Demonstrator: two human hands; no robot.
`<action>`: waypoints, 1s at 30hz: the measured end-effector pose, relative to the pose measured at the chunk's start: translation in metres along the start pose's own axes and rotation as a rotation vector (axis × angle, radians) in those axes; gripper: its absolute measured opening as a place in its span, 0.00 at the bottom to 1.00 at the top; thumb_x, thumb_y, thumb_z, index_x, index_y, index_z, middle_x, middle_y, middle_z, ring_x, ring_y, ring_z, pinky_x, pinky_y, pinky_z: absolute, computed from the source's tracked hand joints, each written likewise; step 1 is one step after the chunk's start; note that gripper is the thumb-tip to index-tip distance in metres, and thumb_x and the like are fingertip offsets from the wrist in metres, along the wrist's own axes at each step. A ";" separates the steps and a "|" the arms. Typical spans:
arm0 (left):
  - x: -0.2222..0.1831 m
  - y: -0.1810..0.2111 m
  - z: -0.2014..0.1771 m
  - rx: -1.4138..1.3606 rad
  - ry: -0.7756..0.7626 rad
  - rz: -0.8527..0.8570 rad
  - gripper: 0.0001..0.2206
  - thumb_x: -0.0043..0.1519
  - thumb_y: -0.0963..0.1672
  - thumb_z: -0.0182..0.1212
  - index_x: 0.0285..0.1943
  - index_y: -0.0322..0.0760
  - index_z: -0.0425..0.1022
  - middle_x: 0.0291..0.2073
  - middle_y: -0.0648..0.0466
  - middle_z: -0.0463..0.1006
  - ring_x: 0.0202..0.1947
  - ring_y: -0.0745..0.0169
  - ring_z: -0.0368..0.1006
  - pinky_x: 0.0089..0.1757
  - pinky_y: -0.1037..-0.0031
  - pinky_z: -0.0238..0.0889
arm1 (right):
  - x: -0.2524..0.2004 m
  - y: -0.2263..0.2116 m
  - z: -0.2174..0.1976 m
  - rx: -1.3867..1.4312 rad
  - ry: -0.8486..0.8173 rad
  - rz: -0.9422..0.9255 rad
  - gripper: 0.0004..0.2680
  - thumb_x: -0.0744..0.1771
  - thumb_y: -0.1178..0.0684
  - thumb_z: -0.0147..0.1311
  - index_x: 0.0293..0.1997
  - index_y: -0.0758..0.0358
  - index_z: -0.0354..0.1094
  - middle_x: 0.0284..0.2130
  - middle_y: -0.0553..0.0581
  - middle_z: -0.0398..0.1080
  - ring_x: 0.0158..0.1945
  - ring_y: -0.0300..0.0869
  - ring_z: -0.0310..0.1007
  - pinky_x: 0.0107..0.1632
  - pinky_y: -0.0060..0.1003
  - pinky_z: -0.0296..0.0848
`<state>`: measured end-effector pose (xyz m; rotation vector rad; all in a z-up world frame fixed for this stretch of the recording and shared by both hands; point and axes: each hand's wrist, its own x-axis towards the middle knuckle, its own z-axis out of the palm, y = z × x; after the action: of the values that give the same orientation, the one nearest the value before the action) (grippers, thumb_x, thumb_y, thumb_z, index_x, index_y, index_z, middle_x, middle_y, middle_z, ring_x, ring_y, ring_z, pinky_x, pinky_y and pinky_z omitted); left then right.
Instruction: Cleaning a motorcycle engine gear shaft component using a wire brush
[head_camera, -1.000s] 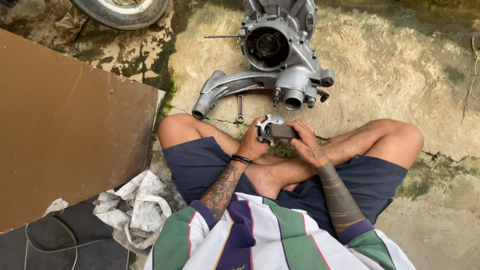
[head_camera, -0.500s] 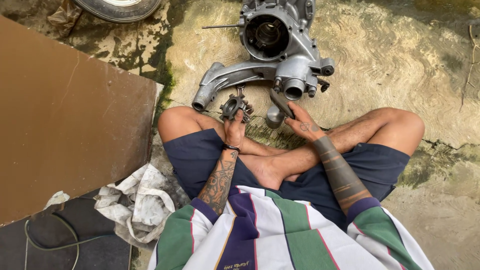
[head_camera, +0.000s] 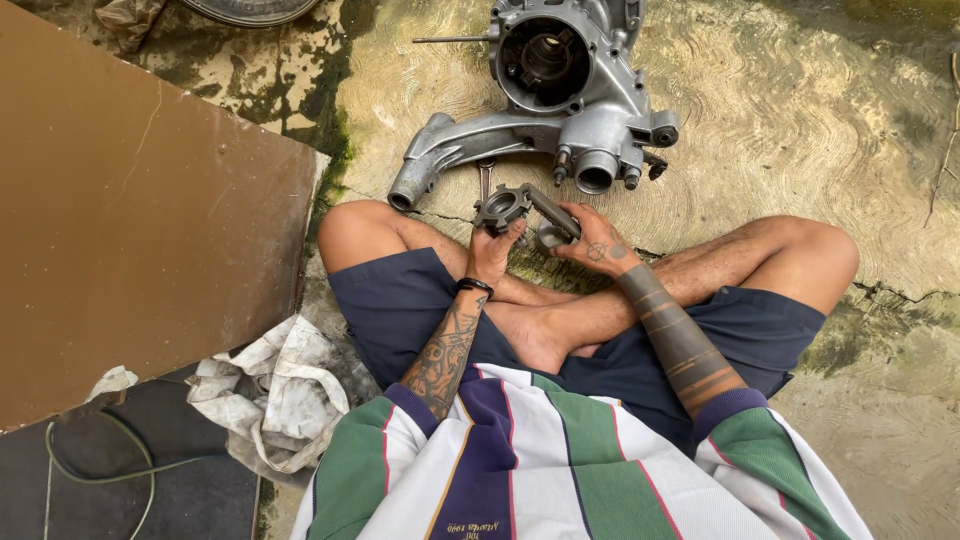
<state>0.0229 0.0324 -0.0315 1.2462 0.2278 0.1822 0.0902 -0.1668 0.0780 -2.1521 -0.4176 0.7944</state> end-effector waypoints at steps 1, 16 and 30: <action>0.000 -0.004 -0.001 0.003 -0.001 -0.004 0.21 0.60 0.45 0.73 0.59 0.31 0.73 0.38 0.49 0.78 0.35 0.65 0.73 0.40 0.67 0.74 | 0.001 0.001 0.001 0.004 -0.001 0.003 0.30 0.62 0.55 0.69 0.71 0.69 0.57 0.58 0.76 0.66 0.60 0.70 0.67 0.64 0.64 0.65; 0.003 -0.013 -0.023 0.110 0.263 0.025 0.26 0.65 0.45 0.68 0.70 0.34 0.64 0.59 0.51 0.71 0.58 0.65 0.63 0.63 0.57 0.57 | 0.003 0.016 0.019 -0.106 -0.077 -0.068 0.30 0.58 0.44 0.71 0.64 0.63 0.63 0.53 0.70 0.69 0.57 0.67 0.71 0.56 0.60 0.73; -0.034 0.069 0.054 0.409 -0.256 -0.144 0.35 0.44 0.39 0.74 0.65 0.36 0.67 0.51 0.37 0.77 0.57 0.34 0.72 0.57 0.51 0.68 | -0.029 0.042 -0.039 0.576 0.404 -0.265 0.20 0.64 0.67 0.57 0.65 0.68 0.64 0.38 0.65 0.74 0.22 0.34 0.61 0.30 0.29 0.60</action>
<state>0.0041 -0.0047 0.0525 1.6367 0.1349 -0.1575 0.0959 -0.2310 0.0765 -1.6148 -0.2179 0.2682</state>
